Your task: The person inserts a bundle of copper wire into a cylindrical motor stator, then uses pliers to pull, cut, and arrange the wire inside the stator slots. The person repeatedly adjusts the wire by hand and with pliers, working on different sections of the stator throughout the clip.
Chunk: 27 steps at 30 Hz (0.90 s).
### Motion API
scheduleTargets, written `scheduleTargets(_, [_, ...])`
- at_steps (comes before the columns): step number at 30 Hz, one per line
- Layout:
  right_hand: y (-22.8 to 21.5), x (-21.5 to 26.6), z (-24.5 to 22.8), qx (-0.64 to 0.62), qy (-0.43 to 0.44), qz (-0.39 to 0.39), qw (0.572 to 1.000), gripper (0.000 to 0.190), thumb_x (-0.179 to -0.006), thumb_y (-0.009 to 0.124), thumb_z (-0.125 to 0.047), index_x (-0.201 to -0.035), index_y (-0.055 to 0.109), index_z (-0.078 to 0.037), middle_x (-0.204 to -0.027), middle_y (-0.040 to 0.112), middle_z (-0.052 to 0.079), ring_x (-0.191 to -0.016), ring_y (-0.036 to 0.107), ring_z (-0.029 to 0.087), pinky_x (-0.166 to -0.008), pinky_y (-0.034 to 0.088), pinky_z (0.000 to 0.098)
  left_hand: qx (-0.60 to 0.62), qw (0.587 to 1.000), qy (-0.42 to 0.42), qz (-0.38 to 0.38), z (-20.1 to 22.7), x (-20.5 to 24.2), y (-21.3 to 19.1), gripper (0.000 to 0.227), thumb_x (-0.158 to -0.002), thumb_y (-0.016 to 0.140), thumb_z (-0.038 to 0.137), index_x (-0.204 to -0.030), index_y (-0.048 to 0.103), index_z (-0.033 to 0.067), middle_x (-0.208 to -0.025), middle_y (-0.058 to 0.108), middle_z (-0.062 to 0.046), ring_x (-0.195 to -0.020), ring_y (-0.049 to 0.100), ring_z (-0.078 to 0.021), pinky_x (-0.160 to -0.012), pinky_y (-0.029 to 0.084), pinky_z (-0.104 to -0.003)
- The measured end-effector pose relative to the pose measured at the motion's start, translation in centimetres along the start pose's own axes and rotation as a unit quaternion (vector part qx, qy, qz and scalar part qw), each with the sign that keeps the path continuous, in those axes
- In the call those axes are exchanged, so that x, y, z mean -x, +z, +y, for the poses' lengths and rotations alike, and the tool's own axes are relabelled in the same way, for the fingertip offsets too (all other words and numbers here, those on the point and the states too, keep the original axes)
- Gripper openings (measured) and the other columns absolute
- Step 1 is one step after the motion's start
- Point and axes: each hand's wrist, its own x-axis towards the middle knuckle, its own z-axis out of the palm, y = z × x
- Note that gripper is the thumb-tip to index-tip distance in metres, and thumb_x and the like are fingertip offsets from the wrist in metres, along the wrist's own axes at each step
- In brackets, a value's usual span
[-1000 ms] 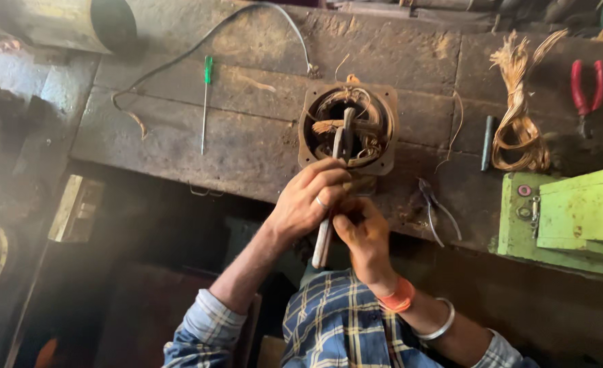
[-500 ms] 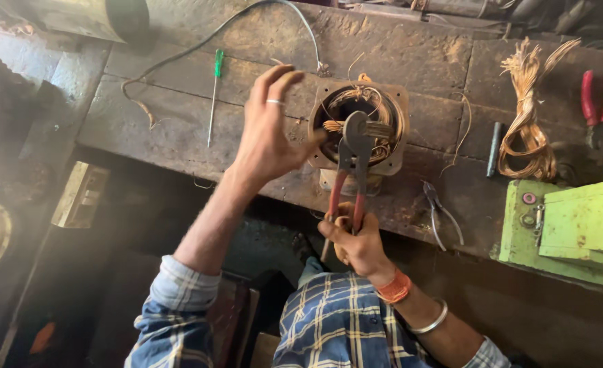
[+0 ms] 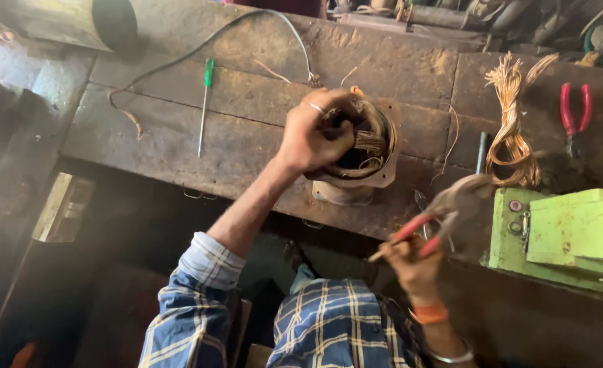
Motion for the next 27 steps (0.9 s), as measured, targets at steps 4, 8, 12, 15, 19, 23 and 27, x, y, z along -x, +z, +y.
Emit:
scheduleTargets(4, [-7.7,-0.5,0.9,0.300,0.168,0.136,0.929,0.024,-0.083,0.082,-0.019,-0.096,0.077,0.001,-0.083,0.075,0.011,-0.071,0.069,0.016,-0.065,0.052,0.0302,0.314,0.931,0.009,0.185,-2.7,0.8,1.6,0.073,-0.081,0.065,-0.018,-0.146,0.053,0.0141,-0.130,0.063,-0.002,-0.122,0.062,-0.0184,-0.112,0.052,-0.042])
scheduleTargets(8, [-14.2,-2.4,2.9,0.434,0.269,0.078,0.856,0.033,-0.078,0.079,-0.027,-0.088,0.077,0.005,-0.074,0.074,0.019,-0.068,0.068,0.025,-0.064,0.051,0.0391,0.469,0.844,-0.006,0.260,-5.4,1.5,2.3,0.077,-0.081,0.065,-0.023,-0.147,0.050,0.0133,-0.143,0.055,-0.003,-0.137,0.055,-0.0253,-0.121,0.049,-0.060])
scheduleTargets(12, [-18.2,-5.0,5.9,0.478,0.251,0.015,0.842,0.041,-0.076,0.078,-0.037,-0.091,0.076,0.001,-0.079,0.075,0.021,-0.074,0.072,0.032,-0.067,0.053,0.0419,0.554,0.763,-0.014,0.331,-6.4,2.1,3.0,0.077,-0.079,0.067,-0.021,-0.145,0.049,0.0143,-0.142,0.052,-0.005,-0.136,0.053,-0.0263,-0.115,0.049,-0.066])
scheduleTargets(15, [-19.0,-6.5,7.1,0.580,0.198,-0.007,0.790,0.048,-0.075,0.082,-0.043,-0.092,0.072,0.001,-0.084,0.073,0.023,-0.079,0.072,0.037,-0.071,0.055,0.0445,0.551,0.744,-0.085,0.368,-5.6,1.8,3.4,0.076,-0.078,0.070,-0.018,-0.143,0.047,0.0127,-0.137,0.054,-0.005,-0.131,0.055,-0.0275,-0.107,0.052,-0.061])
scheduleTargets(19, [-15.4,-7.4,4.8,0.676,0.042,0.026,0.735,0.045,-0.069,0.083,-0.040,-0.092,0.073,-0.003,-0.088,0.069,0.022,-0.083,0.068,0.041,-0.073,0.055,0.0474,0.313,0.905,-0.076,0.277,-2.6,1.0,1.5,0.059,-0.088,0.080,-0.009,-0.139,0.058,0.0093,-0.122,0.068,-0.007,-0.116,0.066,-0.0220,-0.109,0.055,-0.042])
scheduleTargets(23, [-9.1,-8.6,-2.8,0.595,-0.102,0.072,0.794,0.028,-0.092,0.081,-0.028,-0.103,0.073,-0.003,-0.095,0.068,0.016,-0.091,0.066,0.036,-0.081,0.054,0.0450,0.003,0.994,-0.054,0.093,1.0,1.0,-2.7,0.029,-0.085,0.088,0.017,-0.108,0.073,0.0075,-0.100,0.075,-0.003,-0.091,0.074,-0.0188,-0.089,0.060,-0.035])
scheduleTargets(27, [-0.7,-11.4,-10.5,0.359,-0.182,0.074,0.913,0.030,-0.096,0.085,-0.023,-0.115,0.072,-0.004,-0.103,0.069,0.009,-0.092,0.069,0.023,-0.081,0.055,0.0374,-0.227,0.971,-0.052,0.047,3.4,0.8,-3.9,0.027,-0.084,0.084,0.038,-0.084,0.078,0.0111,-0.078,0.076,-0.005,-0.070,0.074,-0.0227,-0.068,0.057,-0.039])
